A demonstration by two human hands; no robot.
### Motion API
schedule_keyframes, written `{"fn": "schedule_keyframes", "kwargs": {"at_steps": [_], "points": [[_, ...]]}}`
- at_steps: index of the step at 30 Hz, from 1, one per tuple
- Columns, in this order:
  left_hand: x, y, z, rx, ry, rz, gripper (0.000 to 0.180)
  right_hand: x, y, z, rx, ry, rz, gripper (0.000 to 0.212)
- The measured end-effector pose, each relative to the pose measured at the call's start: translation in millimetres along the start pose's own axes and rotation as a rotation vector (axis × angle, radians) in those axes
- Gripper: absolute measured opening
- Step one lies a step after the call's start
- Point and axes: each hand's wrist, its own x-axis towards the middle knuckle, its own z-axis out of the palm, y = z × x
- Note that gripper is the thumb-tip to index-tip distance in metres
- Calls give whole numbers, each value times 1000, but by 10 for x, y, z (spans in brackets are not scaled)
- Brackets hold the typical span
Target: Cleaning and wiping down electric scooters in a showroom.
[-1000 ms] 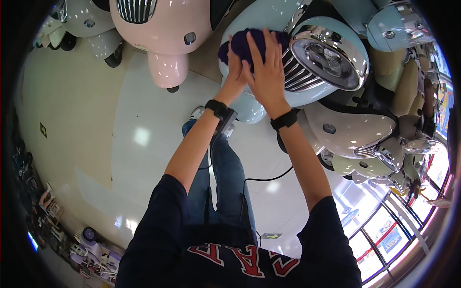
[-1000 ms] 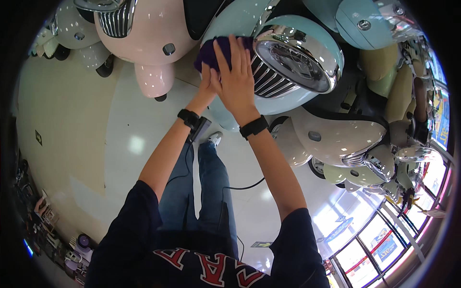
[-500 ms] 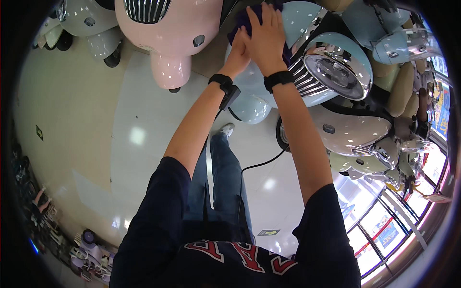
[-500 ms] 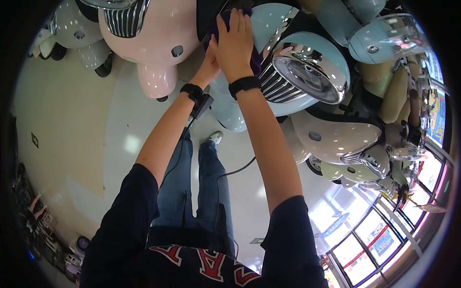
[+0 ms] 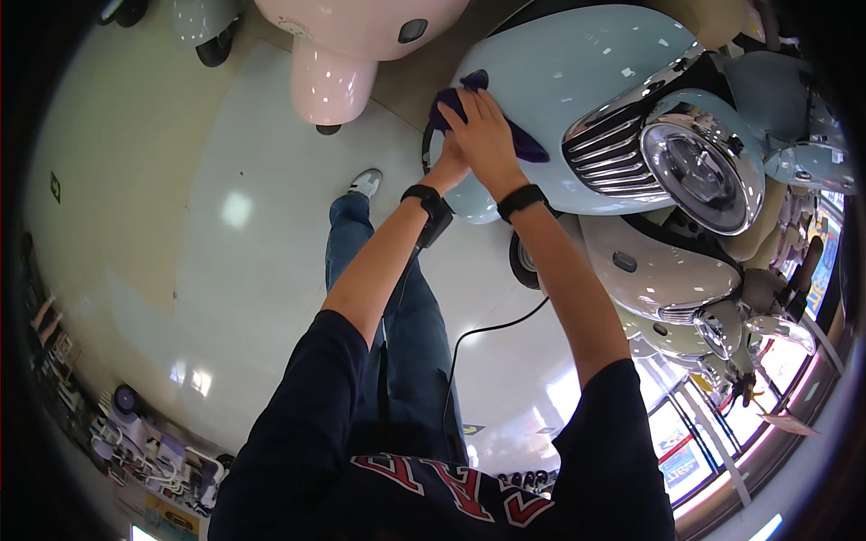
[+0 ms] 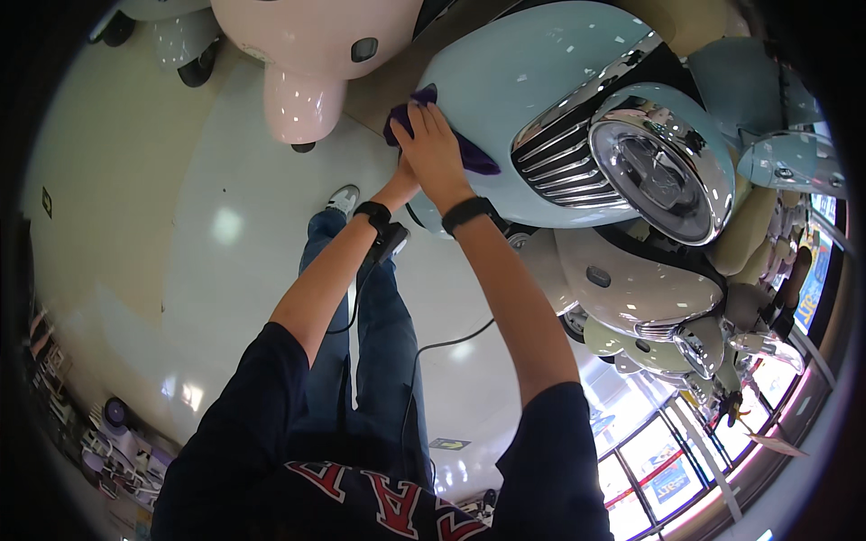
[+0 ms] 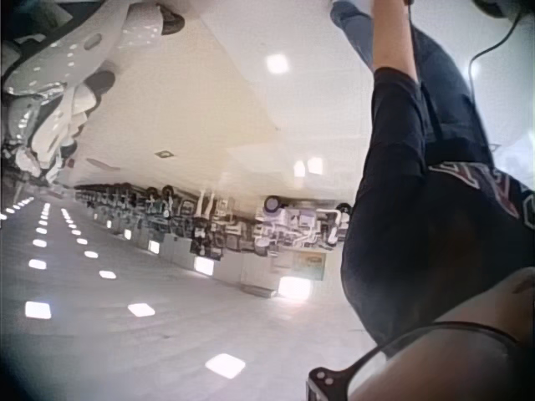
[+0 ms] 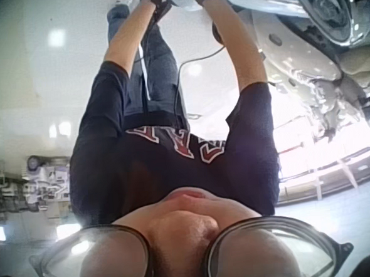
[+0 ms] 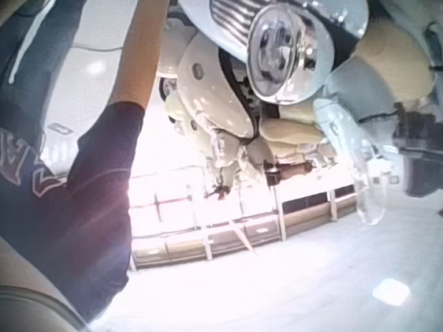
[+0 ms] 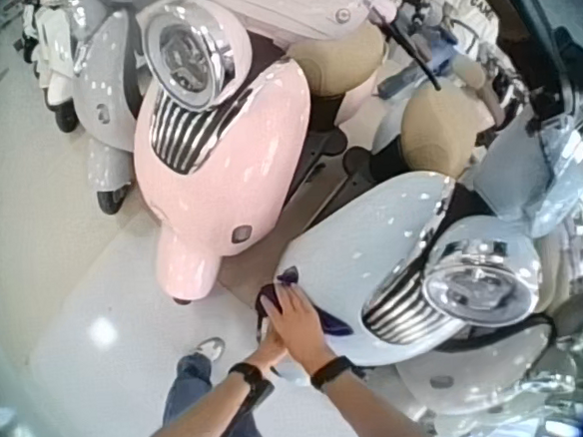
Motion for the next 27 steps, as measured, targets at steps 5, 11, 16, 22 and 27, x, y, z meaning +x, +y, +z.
{"fn": "schedule_keyframes", "kwargs": {"at_steps": [5, 11, 16, 22, 27], "points": [[-283, -36, 198, 694, 114, 355, 41, -278, -20, -636, 116, 52, 6, 48], [56, 845, 788, 682, 323, 720, 62, -173, 402, -1207, 114, 263, 112, 55], [236, 361, 664, 627, 294, 650, 65, 2, 187, -668, 55, 330, 122, 52], [-20, -291, 196, 513, -18, 188, 53, -111, -93, 83, 118, 214, 35, 38], [-462, -567, 19, 520, -21, 106, 57, -619, -245, 132, 304, 24, -4, 38]]}}
